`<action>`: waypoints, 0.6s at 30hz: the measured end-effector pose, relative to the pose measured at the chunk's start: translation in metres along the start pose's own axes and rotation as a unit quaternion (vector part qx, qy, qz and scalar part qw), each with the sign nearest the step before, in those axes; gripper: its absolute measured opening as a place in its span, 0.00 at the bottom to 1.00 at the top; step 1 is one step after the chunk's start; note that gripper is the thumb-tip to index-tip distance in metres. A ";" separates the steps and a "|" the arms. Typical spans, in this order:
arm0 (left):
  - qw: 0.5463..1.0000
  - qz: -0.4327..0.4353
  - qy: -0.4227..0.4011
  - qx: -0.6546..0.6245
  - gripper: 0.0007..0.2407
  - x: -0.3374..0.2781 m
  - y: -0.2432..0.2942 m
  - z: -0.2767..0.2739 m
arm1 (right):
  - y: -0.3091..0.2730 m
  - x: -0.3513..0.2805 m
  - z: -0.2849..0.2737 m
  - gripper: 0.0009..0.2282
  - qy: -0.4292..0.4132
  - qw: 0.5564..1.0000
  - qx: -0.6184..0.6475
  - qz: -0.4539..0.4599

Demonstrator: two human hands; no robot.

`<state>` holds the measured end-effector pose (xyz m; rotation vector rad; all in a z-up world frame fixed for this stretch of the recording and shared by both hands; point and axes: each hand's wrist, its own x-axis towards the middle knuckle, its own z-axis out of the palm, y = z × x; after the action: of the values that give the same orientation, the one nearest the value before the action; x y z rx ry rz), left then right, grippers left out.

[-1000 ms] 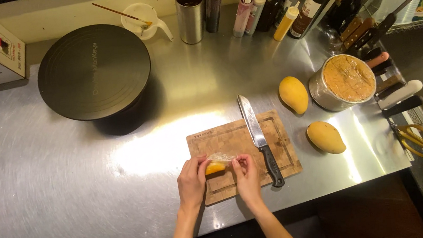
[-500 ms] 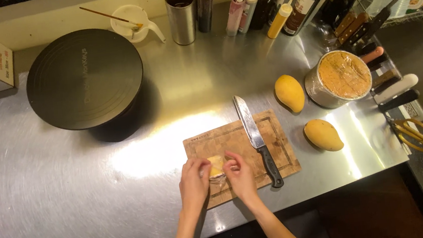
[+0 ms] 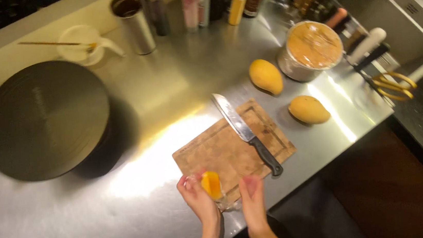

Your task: Peeling and slicing fresh mangos on a cutting board.

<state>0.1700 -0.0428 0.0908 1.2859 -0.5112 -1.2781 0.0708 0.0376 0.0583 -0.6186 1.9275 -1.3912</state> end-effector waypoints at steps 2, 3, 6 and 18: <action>1.000 0.024 0.013 -0.001 0.12 -0.013 0.004 0.008 | -0.015 -0.012 0.004 0.14 -0.017 0.970 0.168 0.175; 0.991 -0.079 0.050 -0.097 0.13 -0.020 0.011 0.014 | -0.076 -0.022 0.001 0.13 -0.065 0.923 0.256 0.281; 0.962 -0.199 0.042 -0.180 0.15 -0.054 0.034 0.035 | -0.126 -0.034 -0.035 0.12 -0.122 0.965 0.155 0.173; 0.862 -0.401 -0.293 -0.103 0.21 -0.274 -0.063 0.183 | -0.096 -0.040 -0.336 0.13 0.011 0.988 0.121 0.095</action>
<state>-0.0967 0.1387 0.1835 0.9186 -0.2238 -2.3957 -0.1556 0.2468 0.2275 -0.2970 1.7482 -1.4833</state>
